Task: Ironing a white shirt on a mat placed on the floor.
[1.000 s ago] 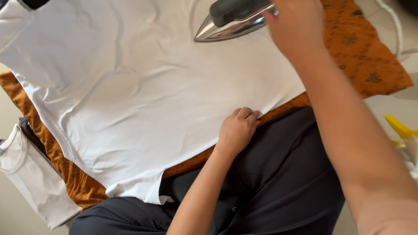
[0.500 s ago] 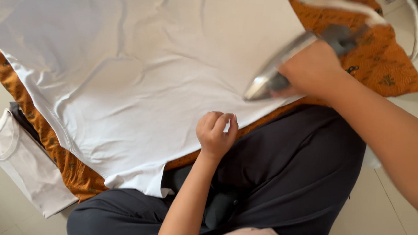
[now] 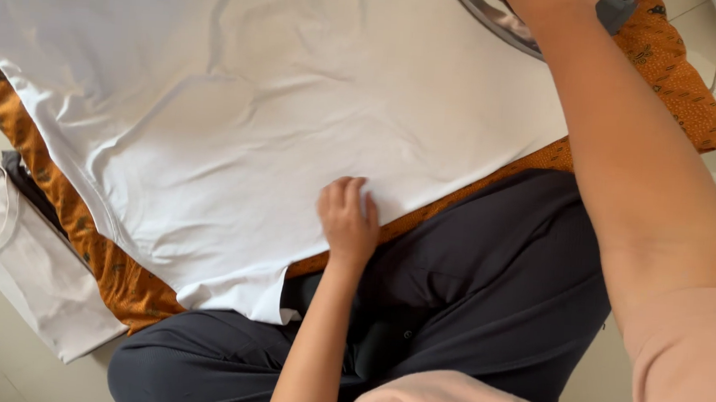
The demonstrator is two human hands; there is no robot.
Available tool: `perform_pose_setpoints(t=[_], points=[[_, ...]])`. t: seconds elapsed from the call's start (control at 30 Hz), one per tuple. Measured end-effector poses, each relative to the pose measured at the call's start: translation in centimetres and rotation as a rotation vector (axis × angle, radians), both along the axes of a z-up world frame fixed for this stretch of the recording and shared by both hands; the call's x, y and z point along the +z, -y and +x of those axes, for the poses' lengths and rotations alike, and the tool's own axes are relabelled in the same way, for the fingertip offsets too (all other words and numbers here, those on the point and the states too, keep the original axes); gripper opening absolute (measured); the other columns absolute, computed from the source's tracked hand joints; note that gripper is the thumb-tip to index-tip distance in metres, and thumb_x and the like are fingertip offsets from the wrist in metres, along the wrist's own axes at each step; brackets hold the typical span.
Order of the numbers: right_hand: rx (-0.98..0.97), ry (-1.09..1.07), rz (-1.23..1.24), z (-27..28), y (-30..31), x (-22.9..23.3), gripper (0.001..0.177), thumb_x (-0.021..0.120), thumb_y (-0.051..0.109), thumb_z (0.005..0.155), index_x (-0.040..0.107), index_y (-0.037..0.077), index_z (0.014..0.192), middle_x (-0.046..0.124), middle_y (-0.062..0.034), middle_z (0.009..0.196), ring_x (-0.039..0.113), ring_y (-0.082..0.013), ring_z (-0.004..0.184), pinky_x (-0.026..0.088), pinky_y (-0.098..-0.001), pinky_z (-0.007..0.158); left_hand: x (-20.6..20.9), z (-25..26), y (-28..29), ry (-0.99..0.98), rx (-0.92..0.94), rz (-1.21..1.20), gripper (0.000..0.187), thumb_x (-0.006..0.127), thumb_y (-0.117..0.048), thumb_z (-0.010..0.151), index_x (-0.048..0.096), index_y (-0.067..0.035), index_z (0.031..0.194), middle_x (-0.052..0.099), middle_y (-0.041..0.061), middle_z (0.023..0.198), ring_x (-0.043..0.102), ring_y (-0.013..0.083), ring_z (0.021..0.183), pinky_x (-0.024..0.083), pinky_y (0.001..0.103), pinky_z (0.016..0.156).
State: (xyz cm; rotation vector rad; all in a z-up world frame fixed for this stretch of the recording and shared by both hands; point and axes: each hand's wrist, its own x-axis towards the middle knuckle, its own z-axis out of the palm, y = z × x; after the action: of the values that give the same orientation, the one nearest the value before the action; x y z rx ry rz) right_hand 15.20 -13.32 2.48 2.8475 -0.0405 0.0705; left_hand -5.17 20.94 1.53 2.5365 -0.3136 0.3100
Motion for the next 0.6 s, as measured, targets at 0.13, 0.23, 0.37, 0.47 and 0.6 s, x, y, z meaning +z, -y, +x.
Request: perform_pose_setpoints(t=[0.13, 0.23, 0.37, 0.47, 0.6], points=[[0.135, -0.462, 0.031, -1.9, -5.5, 9.0, 0.067, 0.070, 0.081, 0.079, 0.076, 0.017, 0.098, 0.072, -0.0066, 0.083, 0.068, -0.0250, 0.076, 0.052, -0.0431, 0.065, -1.1, -1.8, -3.4, -0.127, 0.125, 0.132, 0.041, 0.059, 0.002, 0.078, 0.059, 0.000, 0.119, 0.058, 0.019, 0.126, 0.053, 0.0377, 0.118, 0.040, 0.052, 0.101], [0.465, -0.589, 0.052, -9.6, -6.8, 7.9, 0.028, 0.075, 0.054, 0.078, 0.072, 0.028, 0.086, 0.069, 0.0019, 0.081, 0.069, -0.0190, 0.080, 0.054, -0.0361, 0.072, -1.1, -2.6, -4.6, -0.171, 0.169, 0.172, 0.044, 0.055, 0.006, 0.075, 0.056, 0.001, 0.119, 0.058, 0.020, 0.127, 0.054, 0.0389, 0.117, 0.041, 0.051, 0.099], [0.881, -0.208, 0.377, -11.5, -8.3, 4.2, 0.026, 0.076, 0.043, 0.063, 0.064, 0.021, 0.070, 0.063, 0.0016, 0.068, 0.066, -0.0209, 0.069, 0.051, -0.0382, 0.066, -1.4, -2.4, -4.2, -0.130, 0.246, 0.217, 0.048, 0.053, 0.009, 0.074, 0.057, 0.001, 0.122, 0.057, 0.020, 0.128, 0.053, 0.0395, 0.118, 0.041, 0.051, 0.103], [0.837, 0.166, 0.317, -6.5, -11.1, 3.1, 0.022, 0.075, 0.035, 0.075, 0.060, 0.019, 0.076, 0.059, 0.0010, 0.071, 0.062, -0.0199, 0.069, 0.047, -0.0376, 0.065, -0.9, -1.8, -4.0, -0.088, 0.277, 0.204, 0.043, 0.055, 0.008, 0.083, 0.055, 0.002, 0.125, 0.056, 0.021, 0.133, 0.053, 0.0394, 0.120, 0.040, 0.052, 0.105], [0.602, 0.214, 0.149, 4.2, -13.8, 1.0, 0.063, 0.066, 0.080, 0.085, 0.064, 0.017, 0.077, 0.063, -0.0024, 0.069, 0.062, -0.0207, 0.062, 0.046, -0.0379, 0.055, -0.3, -1.9, -5.1, -0.170, 0.235, 0.153, 0.050, 0.052, 0.010, 0.078, 0.053, 0.004, 0.128, 0.056, 0.022, 0.134, 0.054, 0.0400, 0.121, 0.041, 0.051, 0.104]])
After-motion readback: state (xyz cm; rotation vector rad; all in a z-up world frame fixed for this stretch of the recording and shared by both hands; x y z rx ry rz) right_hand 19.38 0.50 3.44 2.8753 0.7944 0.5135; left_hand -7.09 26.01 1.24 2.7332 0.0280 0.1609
